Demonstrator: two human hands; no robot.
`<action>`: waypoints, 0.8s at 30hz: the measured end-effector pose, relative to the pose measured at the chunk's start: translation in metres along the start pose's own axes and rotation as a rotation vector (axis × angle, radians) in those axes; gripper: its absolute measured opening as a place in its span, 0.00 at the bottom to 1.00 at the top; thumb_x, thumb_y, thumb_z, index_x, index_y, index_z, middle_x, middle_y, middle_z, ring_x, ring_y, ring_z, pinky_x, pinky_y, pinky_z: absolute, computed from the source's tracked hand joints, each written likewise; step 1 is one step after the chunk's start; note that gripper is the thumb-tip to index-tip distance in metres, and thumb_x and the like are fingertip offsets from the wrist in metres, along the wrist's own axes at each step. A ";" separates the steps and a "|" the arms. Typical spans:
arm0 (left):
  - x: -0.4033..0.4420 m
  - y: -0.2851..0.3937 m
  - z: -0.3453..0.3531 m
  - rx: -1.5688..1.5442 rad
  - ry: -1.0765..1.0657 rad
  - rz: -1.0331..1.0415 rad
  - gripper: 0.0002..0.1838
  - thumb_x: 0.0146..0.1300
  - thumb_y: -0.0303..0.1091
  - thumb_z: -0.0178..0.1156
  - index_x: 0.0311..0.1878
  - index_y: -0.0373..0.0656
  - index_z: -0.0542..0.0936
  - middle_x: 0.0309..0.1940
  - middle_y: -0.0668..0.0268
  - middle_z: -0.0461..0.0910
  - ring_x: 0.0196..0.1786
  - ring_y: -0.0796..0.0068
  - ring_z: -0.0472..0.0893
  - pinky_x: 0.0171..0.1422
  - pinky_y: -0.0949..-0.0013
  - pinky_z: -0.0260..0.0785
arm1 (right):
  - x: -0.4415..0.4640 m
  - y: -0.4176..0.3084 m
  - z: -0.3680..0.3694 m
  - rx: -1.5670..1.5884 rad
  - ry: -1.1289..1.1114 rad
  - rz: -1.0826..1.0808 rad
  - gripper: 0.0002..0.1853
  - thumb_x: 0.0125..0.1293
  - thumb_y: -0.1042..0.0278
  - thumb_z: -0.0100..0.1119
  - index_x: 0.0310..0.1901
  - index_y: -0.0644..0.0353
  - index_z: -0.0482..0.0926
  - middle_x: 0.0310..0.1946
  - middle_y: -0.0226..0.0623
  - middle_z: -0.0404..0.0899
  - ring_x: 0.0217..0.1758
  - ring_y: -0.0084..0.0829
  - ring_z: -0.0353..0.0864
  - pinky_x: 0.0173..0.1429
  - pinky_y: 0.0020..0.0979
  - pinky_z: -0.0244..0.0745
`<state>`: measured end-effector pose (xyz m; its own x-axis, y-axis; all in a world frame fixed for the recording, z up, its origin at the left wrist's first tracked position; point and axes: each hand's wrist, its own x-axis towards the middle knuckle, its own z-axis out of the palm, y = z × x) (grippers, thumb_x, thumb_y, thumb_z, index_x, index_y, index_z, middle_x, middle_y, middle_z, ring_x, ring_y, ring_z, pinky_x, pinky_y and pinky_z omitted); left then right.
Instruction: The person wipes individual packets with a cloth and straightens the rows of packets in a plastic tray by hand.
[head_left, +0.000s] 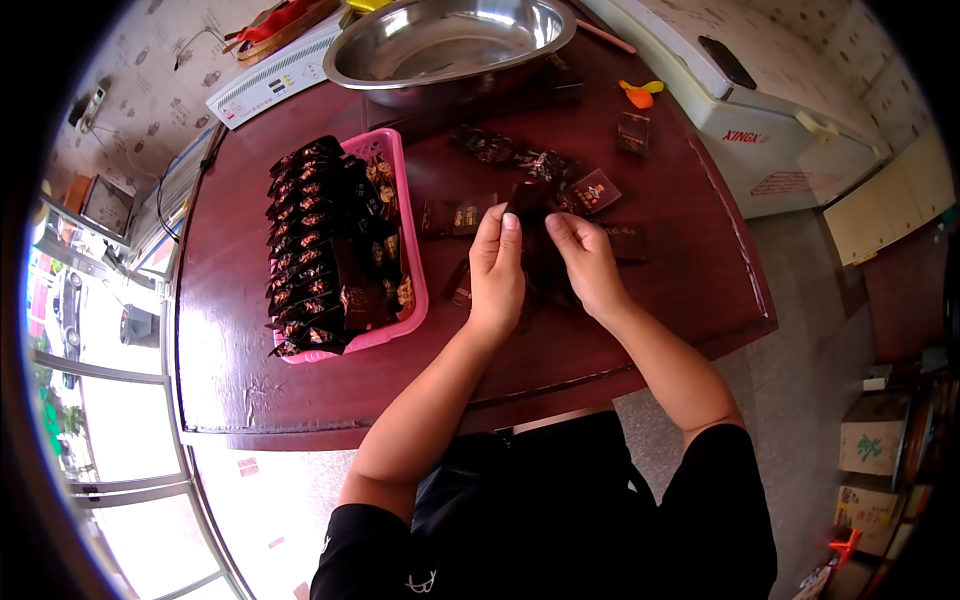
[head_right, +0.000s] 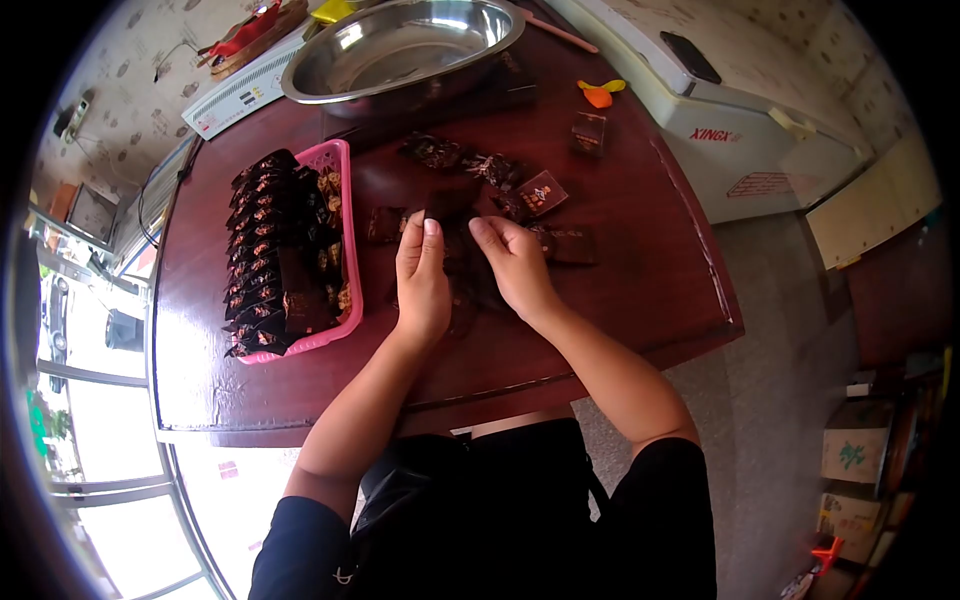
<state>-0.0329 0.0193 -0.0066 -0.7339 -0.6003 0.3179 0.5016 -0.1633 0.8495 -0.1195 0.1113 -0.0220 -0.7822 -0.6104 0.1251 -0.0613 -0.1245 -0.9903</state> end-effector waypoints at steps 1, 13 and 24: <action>0.001 0.000 0.001 -0.052 0.030 0.015 0.13 0.80 0.36 0.46 0.54 0.39 0.76 0.44 0.73 0.77 0.47 0.87 0.72 0.55 0.79 0.65 | -0.001 -0.002 0.000 0.003 0.000 0.001 0.13 0.74 0.62 0.57 0.42 0.67 0.80 0.35 0.23 0.78 0.38 0.12 0.70 0.41 0.22 0.68; 0.005 -0.004 0.008 -0.367 0.343 -0.241 0.17 0.78 0.38 0.48 0.61 0.37 0.72 0.52 0.60 0.80 0.54 0.71 0.79 0.64 0.66 0.72 | -0.001 -0.017 -0.002 0.002 0.142 -0.402 0.13 0.55 0.82 0.72 0.41 0.64 0.80 0.37 0.30 0.83 0.42 0.23 0.82 0.49 0.27 0.77; 0.006 0.028 -0.001 -0.452 -0.080 -0.313 0.21 0.81 0.43 0.38 0.58 0.38 0.75 0.49 0.63 0.81 0.48 0.77 0.80 0.57 0.73 0.73 | 0.001 -0.042 -0.015 -0.874 -0.138 -1.266 0.12 0.50 0.72 0.62 0.38 0.54 0.89 0.40 0.28 0.84 0.40 0.30 0.80 0.39 0.31 0.79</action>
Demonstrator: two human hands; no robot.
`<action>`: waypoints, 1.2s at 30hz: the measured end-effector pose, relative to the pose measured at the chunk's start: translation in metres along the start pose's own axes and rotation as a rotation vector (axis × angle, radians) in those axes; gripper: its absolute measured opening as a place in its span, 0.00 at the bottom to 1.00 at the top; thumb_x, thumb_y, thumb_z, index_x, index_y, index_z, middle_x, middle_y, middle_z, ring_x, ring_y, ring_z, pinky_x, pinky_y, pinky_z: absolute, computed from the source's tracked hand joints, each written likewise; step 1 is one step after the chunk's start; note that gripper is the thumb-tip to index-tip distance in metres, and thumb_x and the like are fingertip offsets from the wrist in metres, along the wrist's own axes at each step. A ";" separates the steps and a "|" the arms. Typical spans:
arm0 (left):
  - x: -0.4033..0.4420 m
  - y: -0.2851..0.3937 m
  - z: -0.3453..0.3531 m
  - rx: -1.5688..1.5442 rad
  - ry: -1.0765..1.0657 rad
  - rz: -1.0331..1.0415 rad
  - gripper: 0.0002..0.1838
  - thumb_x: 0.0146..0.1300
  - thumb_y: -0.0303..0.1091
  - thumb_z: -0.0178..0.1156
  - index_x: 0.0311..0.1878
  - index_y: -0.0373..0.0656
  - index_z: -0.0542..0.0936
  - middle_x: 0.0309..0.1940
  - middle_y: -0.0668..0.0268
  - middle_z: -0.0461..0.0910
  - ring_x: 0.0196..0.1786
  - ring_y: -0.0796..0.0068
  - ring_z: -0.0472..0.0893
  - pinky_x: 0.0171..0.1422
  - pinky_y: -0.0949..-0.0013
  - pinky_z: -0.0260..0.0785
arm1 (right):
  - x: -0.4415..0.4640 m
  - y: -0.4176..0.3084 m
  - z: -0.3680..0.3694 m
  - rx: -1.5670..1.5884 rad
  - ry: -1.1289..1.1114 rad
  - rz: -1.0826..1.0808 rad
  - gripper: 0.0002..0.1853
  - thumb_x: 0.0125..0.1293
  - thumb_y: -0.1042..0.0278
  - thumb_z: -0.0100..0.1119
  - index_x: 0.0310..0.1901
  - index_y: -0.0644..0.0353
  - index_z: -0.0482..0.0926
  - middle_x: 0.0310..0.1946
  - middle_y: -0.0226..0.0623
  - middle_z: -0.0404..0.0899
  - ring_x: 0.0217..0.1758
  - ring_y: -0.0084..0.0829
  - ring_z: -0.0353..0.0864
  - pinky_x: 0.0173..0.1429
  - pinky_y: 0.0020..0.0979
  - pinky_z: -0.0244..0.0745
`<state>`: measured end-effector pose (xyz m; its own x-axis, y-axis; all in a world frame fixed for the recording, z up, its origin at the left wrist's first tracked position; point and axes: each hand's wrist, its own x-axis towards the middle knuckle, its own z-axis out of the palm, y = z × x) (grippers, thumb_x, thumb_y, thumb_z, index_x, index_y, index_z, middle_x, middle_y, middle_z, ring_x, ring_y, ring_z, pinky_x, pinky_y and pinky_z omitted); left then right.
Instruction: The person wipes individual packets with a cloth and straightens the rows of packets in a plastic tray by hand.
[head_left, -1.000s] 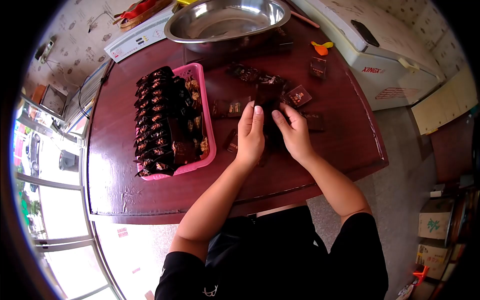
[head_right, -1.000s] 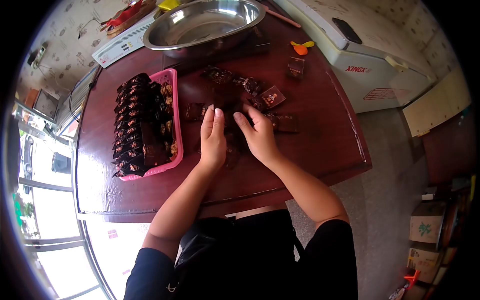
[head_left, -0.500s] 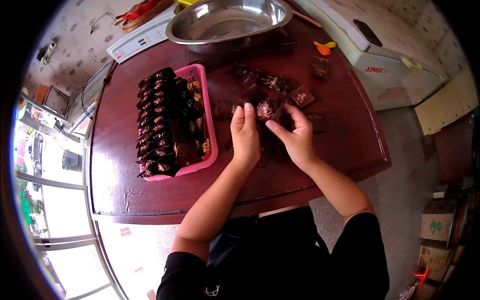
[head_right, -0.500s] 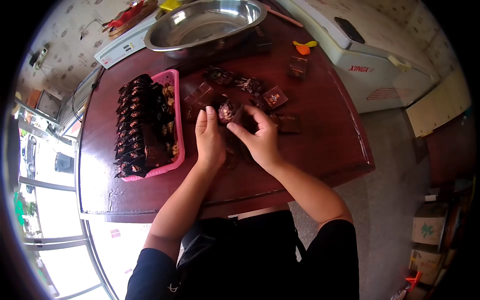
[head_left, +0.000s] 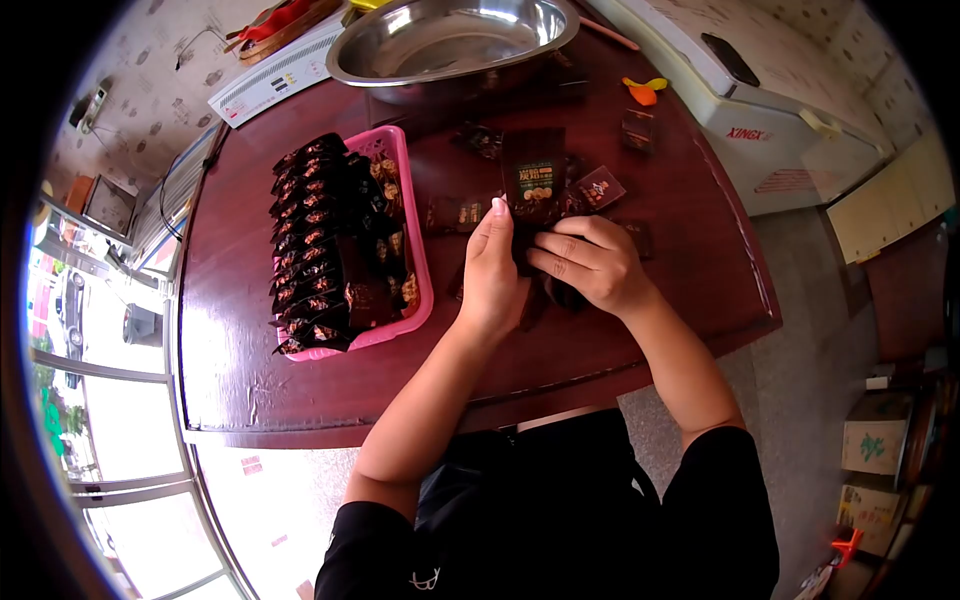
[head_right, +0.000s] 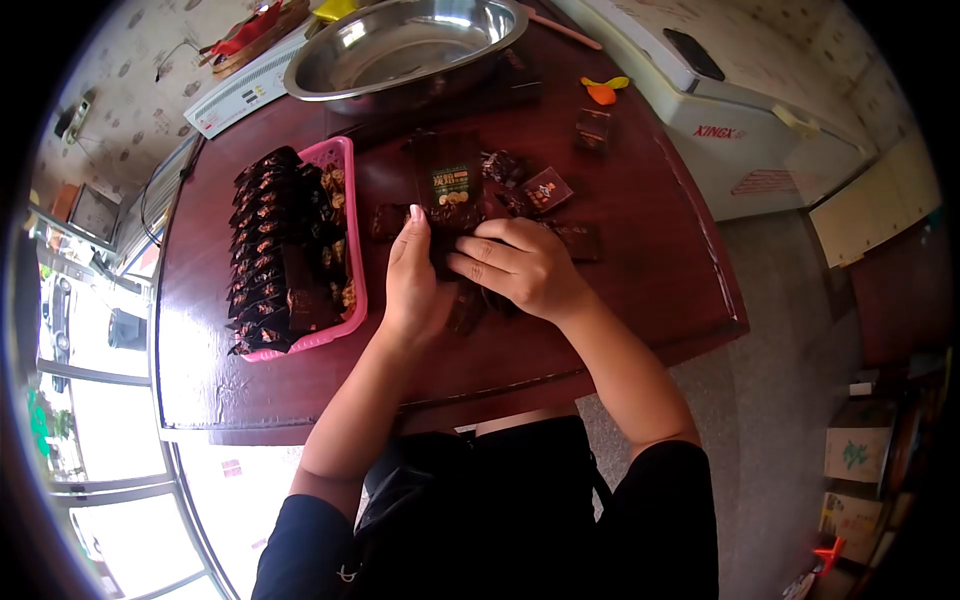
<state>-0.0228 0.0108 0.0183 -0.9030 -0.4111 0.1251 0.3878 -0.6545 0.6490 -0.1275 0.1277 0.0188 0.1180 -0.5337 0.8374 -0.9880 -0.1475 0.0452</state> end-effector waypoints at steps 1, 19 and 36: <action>0.000 0.001 0.001 -0.002 -0.003 -0.002 0.21 0.81 0.43 0.38 0.58 0.38 0.75 0.49 0.63 0.81 0.48 0.77 0.80 0.57 0.73 0.73 | 0.000 0.001 -0.002 -0.003 -0.001 0.001 0.12 0.50 0.72 0.62 0.38 0.54 0.89 0.40 0.28 0.84 0.40 0.30 0.80 0.39 0.31 0.79; 0.011 -0.013 -0.012 0.335 0.050 0.212 0.10 0.73 0.24 0.54 0.55 0.38 0.73 0.48 0.68 0.81 0.49 0.85 0.78 0.56 0.77 0.71 | -0.007 0.011 -0.010 0.144 0.404 0.766 0.07 0.67 0.74 0.60 0.45 0.64 0.81 0.44 0.41 0.81 0.47 0.42 0.80 0.51 0.38 0.75; 0.001 -0.007 -0.010 0.521 -0.386 -0.184 0.18 0.74 0.27 0.52 0.65 0.35 0.68 0.55 0.61 0.79 0.55 0.77 0.79 0.60 0.72 0.73 | -0.019 0.014 0.009 1.032 0.487 1.294 0.32 0.79 0.48 0.43 0.70 0.69 0.64 0.69 0.38 0.66 0.70 0.26 0.65 0.72 0.29 0.60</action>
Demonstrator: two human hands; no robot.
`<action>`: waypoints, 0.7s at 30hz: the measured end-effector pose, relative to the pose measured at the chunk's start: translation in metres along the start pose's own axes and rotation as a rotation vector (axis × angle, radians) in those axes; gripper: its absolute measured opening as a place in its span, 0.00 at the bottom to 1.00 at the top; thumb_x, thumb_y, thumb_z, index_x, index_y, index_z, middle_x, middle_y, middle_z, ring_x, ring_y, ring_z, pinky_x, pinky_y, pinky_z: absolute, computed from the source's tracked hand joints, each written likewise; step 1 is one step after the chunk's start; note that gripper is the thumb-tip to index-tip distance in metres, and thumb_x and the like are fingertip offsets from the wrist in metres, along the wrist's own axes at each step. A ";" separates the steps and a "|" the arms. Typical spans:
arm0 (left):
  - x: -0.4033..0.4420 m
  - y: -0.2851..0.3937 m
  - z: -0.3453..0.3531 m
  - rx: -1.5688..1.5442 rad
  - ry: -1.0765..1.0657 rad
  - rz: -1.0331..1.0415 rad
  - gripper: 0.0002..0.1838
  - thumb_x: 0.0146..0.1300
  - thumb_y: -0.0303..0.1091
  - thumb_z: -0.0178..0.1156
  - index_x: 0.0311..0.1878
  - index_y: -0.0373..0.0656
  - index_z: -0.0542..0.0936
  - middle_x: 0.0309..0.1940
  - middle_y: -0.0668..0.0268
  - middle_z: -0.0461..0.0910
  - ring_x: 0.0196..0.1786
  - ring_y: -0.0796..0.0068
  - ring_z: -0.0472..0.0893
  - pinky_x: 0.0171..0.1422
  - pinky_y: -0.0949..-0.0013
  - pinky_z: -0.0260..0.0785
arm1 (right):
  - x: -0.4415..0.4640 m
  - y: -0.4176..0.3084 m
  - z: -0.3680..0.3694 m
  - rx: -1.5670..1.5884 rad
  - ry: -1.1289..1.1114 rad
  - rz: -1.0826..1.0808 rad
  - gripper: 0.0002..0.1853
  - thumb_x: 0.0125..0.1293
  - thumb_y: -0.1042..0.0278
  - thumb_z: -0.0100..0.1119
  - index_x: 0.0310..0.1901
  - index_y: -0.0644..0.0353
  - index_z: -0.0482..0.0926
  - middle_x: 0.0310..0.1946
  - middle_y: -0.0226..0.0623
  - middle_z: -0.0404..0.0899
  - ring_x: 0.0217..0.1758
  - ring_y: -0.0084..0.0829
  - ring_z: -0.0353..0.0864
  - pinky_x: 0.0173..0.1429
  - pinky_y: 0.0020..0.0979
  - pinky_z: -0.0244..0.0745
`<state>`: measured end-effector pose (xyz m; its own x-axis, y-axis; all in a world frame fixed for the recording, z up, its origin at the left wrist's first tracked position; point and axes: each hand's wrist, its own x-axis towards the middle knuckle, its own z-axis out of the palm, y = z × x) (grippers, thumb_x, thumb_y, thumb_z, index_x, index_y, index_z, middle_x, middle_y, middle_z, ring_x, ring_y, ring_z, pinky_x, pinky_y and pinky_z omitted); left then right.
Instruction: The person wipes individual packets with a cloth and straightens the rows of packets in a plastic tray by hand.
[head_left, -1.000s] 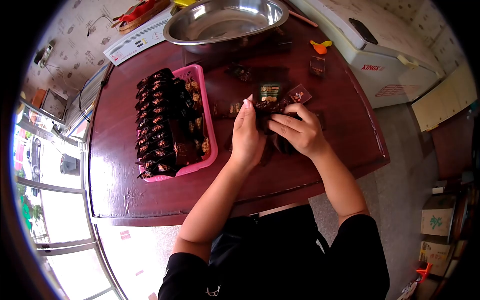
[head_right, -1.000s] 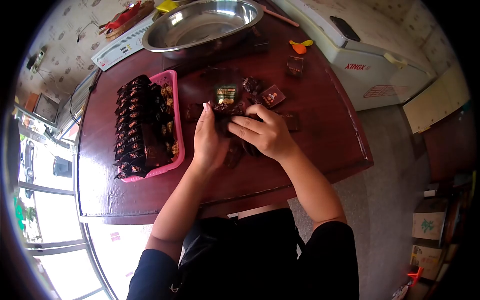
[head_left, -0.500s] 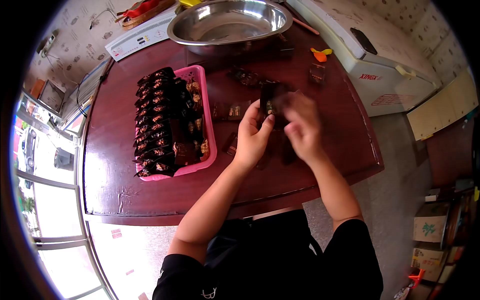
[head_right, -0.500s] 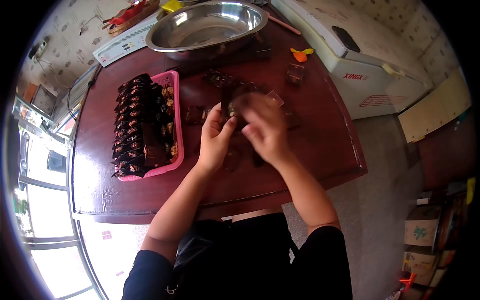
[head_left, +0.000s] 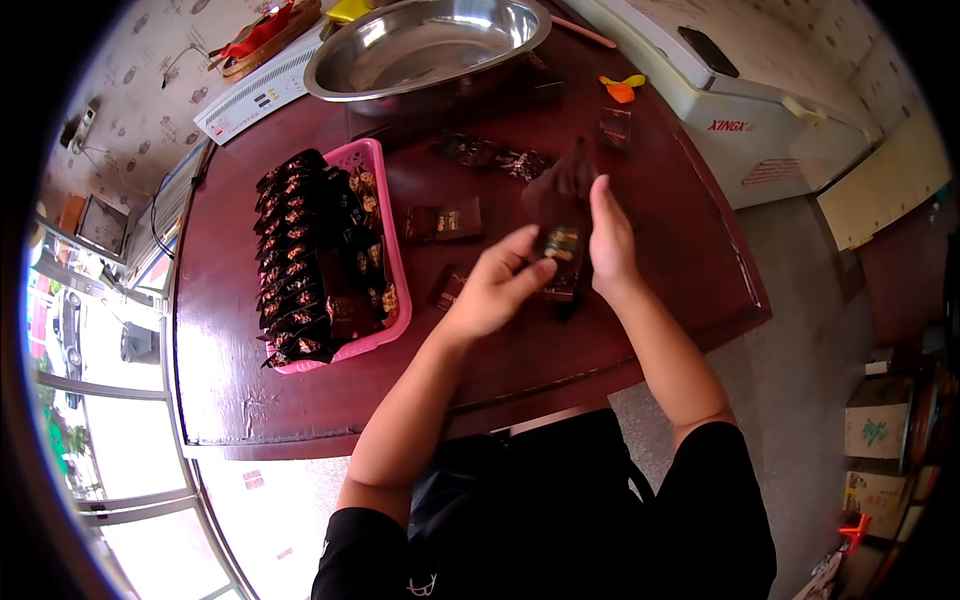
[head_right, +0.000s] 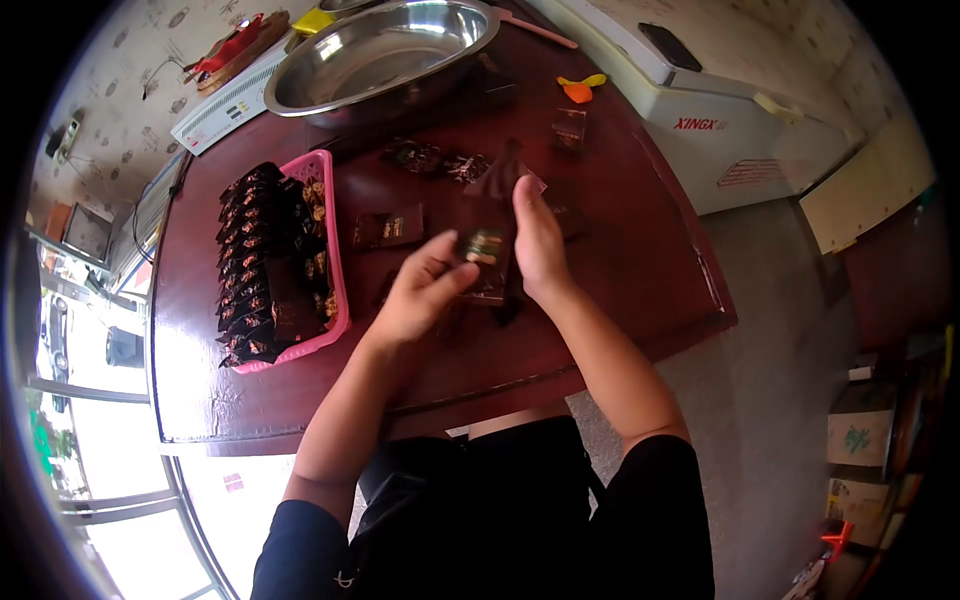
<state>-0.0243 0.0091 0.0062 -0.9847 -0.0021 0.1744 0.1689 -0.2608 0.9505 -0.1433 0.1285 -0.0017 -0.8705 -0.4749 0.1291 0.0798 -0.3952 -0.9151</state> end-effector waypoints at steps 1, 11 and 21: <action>0.000 0.002 0.000 -0.239 0.058 -0.046 0.17 0.74 0.29 0.51 0.63 0.36 0.70 0.55 0.59 0.80 0.55 0.75 0.80 0.59 0.69 0.75 | 0.002 -0.005 -0.003 0.145 0.059 0.092 0.30 0.79 0.48 0.45 0.69 0.67 0.66 0.65 0.34 0.70 0.65 0.22 0.68 0.68 0.27 0.64; 0.007 -0.007 -0.016 -0.682 0.440 0.119 0.12 0.76 0.42 0.50 0.52 0.47 0.77 0.46 0.68 0.82 0.50 0.74 0.81 0.59 0.66 0.72 | -0.026 -0.018 0.028 -0.686 -0.430 -0.854 0.14 0.55 0.76 0.70 0.45 0.64 0.86 0.35 0.37 0.79 0.35 0.32 0.81 0.38 0.30 0.77; 0.002 -0.001 0.004 -0.658 0.356 -0.001 0.09 0.76 0.42 0.52 0.47 0.51 0.78 0.36 0.76 0.79 0.39 0.86 0.77 0.43 0.76 0.70 | -0.024 -0.022 0.024 -0.803 -0.308 -0.977 0.14 0.55 0.78 0.69 0.46 0.65 0.85 0.33 0.35 0.78 0.31 0.30 0.80 0.34 0.30 0.76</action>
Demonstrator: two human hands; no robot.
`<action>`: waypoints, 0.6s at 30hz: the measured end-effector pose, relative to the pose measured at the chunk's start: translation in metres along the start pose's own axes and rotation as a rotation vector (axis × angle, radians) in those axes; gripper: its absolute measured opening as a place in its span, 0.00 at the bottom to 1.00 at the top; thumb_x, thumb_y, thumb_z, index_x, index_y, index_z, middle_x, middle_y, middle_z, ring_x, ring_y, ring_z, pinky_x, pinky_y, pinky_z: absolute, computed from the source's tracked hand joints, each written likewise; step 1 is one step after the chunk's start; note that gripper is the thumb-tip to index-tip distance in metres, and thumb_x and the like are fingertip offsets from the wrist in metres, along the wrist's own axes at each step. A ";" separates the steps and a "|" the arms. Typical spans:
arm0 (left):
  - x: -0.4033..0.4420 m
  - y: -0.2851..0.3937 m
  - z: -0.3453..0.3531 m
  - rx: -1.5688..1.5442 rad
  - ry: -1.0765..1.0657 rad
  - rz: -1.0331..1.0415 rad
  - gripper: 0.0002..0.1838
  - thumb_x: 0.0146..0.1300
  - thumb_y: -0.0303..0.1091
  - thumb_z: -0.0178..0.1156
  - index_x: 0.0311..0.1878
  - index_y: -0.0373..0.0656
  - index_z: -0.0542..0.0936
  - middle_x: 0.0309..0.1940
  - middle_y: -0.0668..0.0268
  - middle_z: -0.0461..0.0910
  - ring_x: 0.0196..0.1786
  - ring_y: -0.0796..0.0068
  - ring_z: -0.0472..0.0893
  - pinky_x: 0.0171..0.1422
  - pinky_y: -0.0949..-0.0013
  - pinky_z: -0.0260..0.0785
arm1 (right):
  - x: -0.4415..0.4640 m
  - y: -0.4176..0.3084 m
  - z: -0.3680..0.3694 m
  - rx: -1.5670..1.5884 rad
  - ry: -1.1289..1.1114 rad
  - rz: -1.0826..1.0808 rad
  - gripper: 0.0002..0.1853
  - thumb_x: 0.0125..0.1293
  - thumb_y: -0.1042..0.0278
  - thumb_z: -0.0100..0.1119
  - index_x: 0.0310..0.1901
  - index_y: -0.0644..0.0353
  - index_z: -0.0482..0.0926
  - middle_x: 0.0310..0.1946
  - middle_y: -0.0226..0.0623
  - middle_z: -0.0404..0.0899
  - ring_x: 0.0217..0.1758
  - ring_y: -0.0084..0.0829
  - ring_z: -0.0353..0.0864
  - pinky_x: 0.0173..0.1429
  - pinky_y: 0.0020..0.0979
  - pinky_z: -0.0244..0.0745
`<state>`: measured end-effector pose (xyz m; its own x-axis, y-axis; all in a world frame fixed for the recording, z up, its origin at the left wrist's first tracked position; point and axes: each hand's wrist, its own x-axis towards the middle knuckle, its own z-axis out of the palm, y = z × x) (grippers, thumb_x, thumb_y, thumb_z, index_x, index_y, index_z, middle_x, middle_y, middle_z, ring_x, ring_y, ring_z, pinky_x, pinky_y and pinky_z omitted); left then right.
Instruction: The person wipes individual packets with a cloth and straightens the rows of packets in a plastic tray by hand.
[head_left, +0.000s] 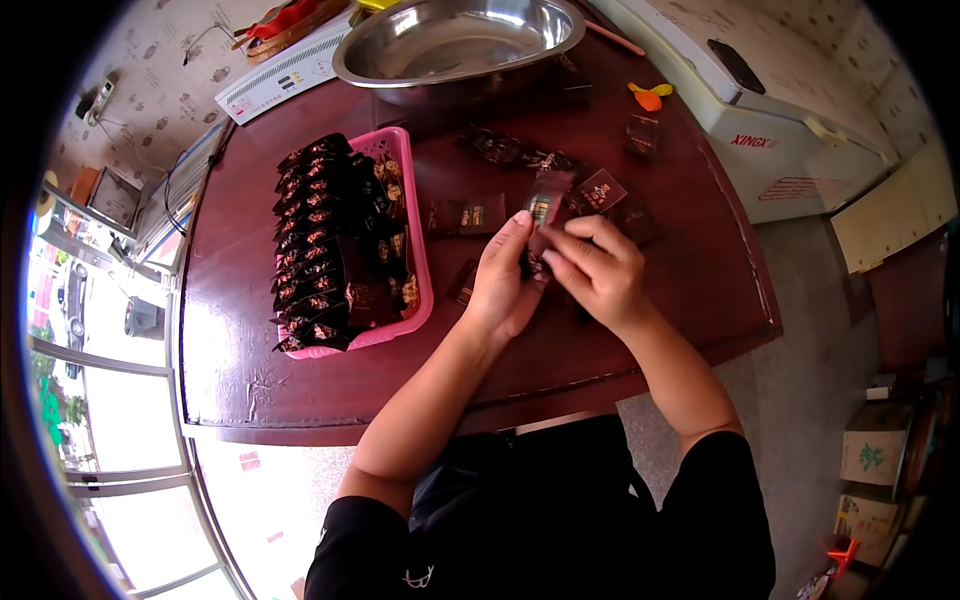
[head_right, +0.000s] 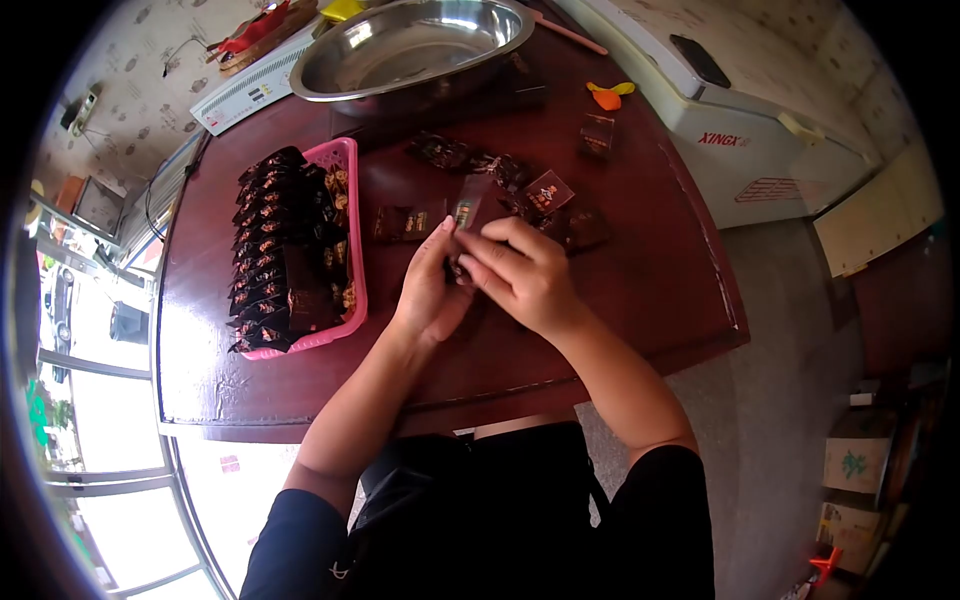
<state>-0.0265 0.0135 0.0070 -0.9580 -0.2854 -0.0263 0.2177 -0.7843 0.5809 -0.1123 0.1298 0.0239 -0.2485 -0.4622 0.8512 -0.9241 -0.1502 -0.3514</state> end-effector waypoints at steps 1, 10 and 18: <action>-0.001 0.003 0.005 -0.016 0.030 0.002 0.10 0.76 0.43 0.52 0.46 0.50 0.79 0.35 0.75 0.80 0.39 0.85 0.77 0.43 0.77 0.71 | 0.001 -0.002 0.000 0.055 -0.063 -0.053 0.16 0.53 0.79 0.71 0.45 0.64 0.85 0.33 0.34 0.78 0.32 0.30 0.80 0.34 0.30 0.76; 0.000 0.001 0.002 -0.004 0.029 0.004 0.08 0.75 0.42 0.53 0.43 0.53 0.78 0.31 0.80 0.76 0.31 0.87 0.72 0.33 0.80 0.61 | 0.003 -0.001 -0.004 0.000 0.039 0.045 0.11 0.53 0.81 0.69 0.40 0.65 0.85 0.32 0.35 0.80 0.30 0.31 0.81 0.34 0.30 0.77; 0.009 0.000 -0.010 0.059 0.089 0.149 0.07 0.76 0.35 0.51 0.48 0.45 0.76 0.40 0.70 0.81 0.41 0.83 0.79 0.47 0.76 0.72 | -0.002 0.003 -0.002 0.126 -0.144 -0.055 0.13 0.48 0.79 0.72 0.37 0.61 0.84 0.30 0.32 0.79 0.29 0.29 0.81 0.31 0.28 0.76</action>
<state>-0.0336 0.0057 -0.0016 -0.8954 -0.4452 -0.0067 0.3418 -0.6969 0.6305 -0.1148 0.1322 0.0223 -0.1466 -0.5692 0.8090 -0.8890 -0.2828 -0.3601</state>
